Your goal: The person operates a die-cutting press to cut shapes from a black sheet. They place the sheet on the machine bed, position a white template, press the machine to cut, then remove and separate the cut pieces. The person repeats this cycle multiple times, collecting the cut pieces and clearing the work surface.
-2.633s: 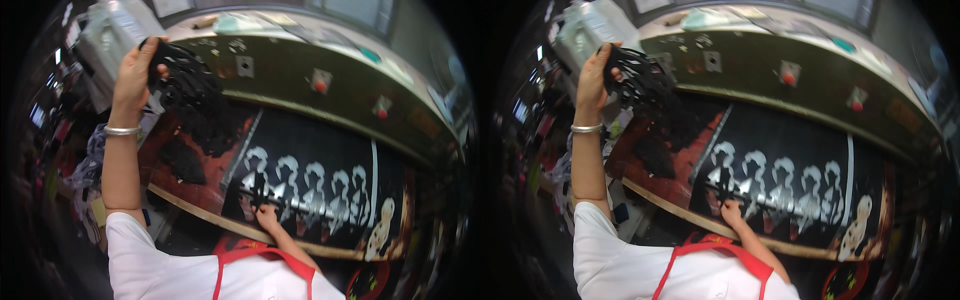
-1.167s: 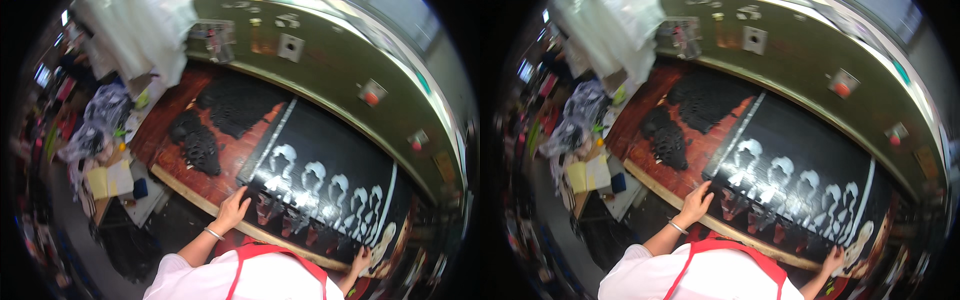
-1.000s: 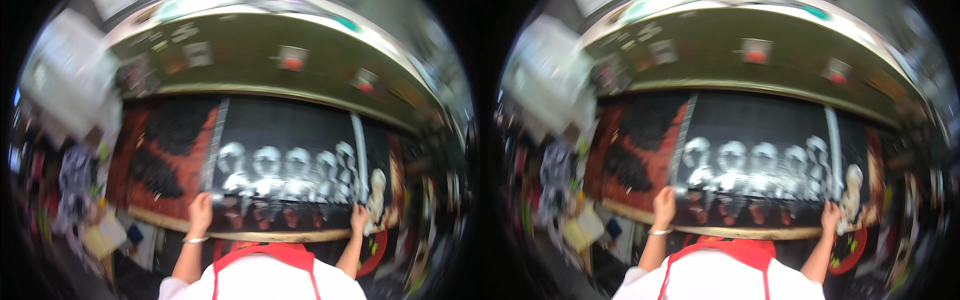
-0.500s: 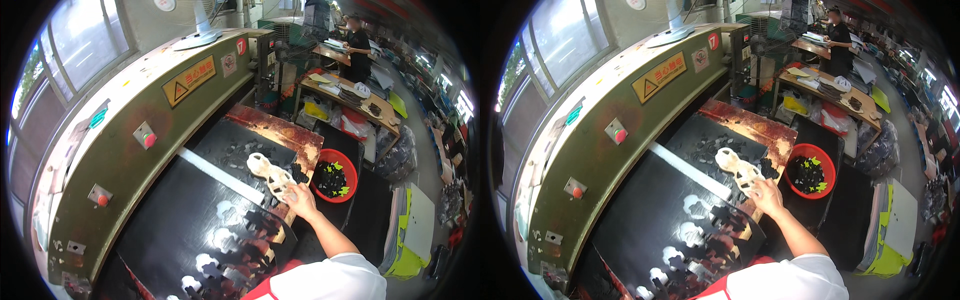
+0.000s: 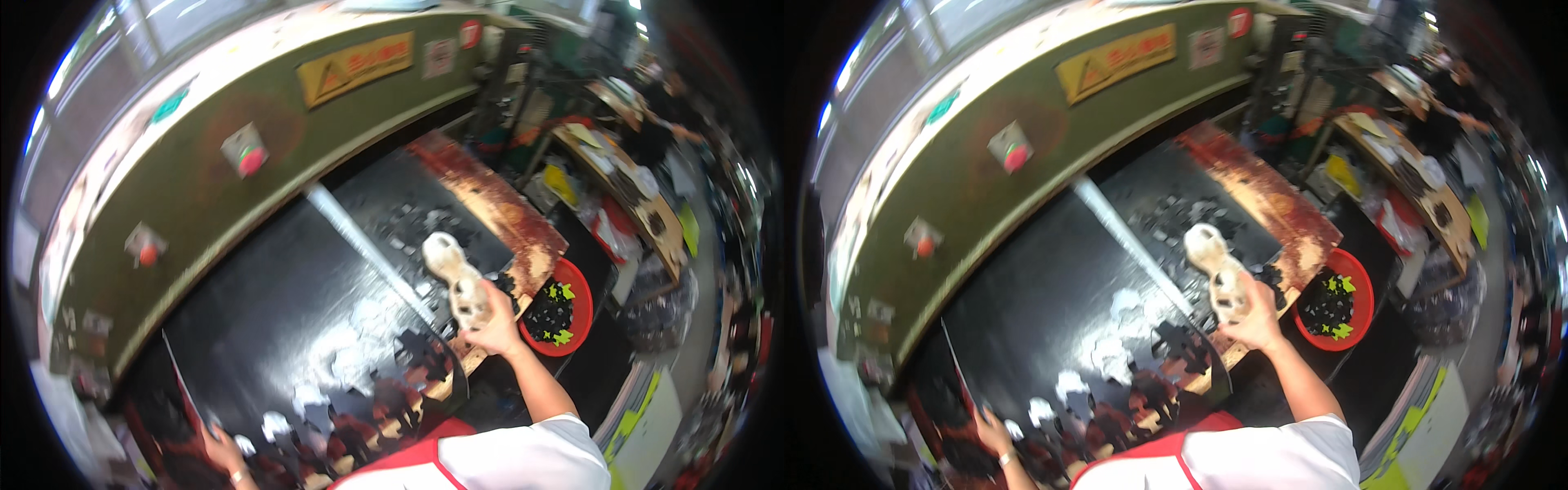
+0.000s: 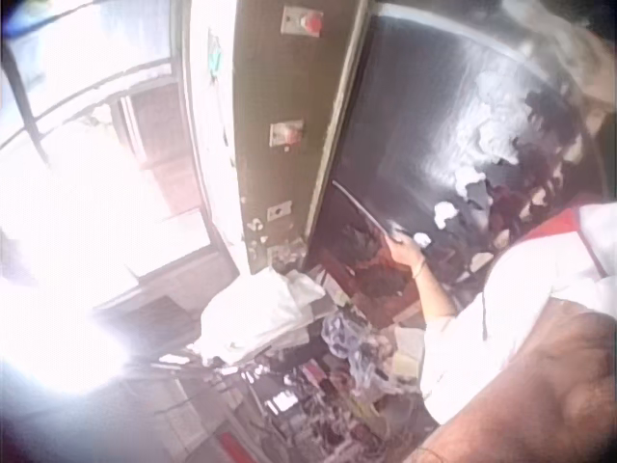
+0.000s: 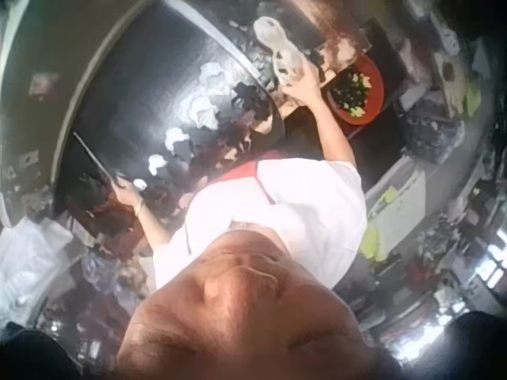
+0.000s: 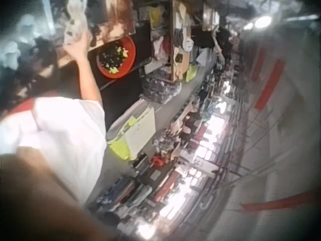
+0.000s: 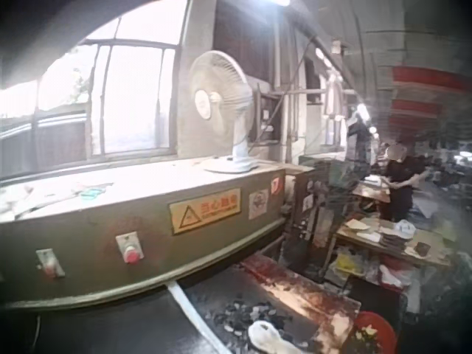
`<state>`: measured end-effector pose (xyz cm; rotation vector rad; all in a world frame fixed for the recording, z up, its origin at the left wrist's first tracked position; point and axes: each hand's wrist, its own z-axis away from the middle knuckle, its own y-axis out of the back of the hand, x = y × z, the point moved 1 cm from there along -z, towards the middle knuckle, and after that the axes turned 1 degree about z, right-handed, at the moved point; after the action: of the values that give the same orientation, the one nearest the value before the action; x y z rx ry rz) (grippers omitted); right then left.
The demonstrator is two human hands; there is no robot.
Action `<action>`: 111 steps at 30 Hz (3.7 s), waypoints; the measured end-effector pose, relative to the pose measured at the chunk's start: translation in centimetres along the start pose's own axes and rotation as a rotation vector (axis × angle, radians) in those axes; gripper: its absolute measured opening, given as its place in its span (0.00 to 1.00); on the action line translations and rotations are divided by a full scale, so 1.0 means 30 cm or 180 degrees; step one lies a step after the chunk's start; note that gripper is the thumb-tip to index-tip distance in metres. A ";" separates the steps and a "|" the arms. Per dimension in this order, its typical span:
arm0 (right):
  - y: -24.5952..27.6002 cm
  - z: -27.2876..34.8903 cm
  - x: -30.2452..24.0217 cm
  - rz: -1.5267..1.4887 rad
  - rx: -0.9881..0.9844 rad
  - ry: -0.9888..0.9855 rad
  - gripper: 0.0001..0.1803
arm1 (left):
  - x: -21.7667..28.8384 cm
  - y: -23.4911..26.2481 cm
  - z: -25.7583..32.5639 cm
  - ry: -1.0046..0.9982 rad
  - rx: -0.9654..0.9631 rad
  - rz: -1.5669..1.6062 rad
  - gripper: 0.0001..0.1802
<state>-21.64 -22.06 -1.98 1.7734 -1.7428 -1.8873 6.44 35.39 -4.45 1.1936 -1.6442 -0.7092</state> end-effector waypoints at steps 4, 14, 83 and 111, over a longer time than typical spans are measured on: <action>0.027 -0.026 -0.031 -0.3992 -0.0117 -0.1455 0.47 | -0.031 -0.013 0.008 -0.0085 0.0089 -0.0019 0.20; -0.110 0.008 -0.094 -0.6482 0.0058 -0.2236 0.54 | 0.001 -0.001 0.014 0.0040 0.0034 0.0123 0.20; -0.718 -0.833 -0.289 0.1036 0.0311 0.0219 0.29 | 0.092 -0.240 -0.395 0.1137 -0.0320 0.0924 0.17; -1.151 -0.012 -1.256 -0.0910 -0.2154 0.0950 0.57 | -0.031 0.057 0.170 0.0493 -0.1126 0.1043 0.13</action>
<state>13.45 15.05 -0.12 1.9253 -0.6600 -1.8528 1.15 36.48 -5.25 0.6893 -1.4643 -0.6470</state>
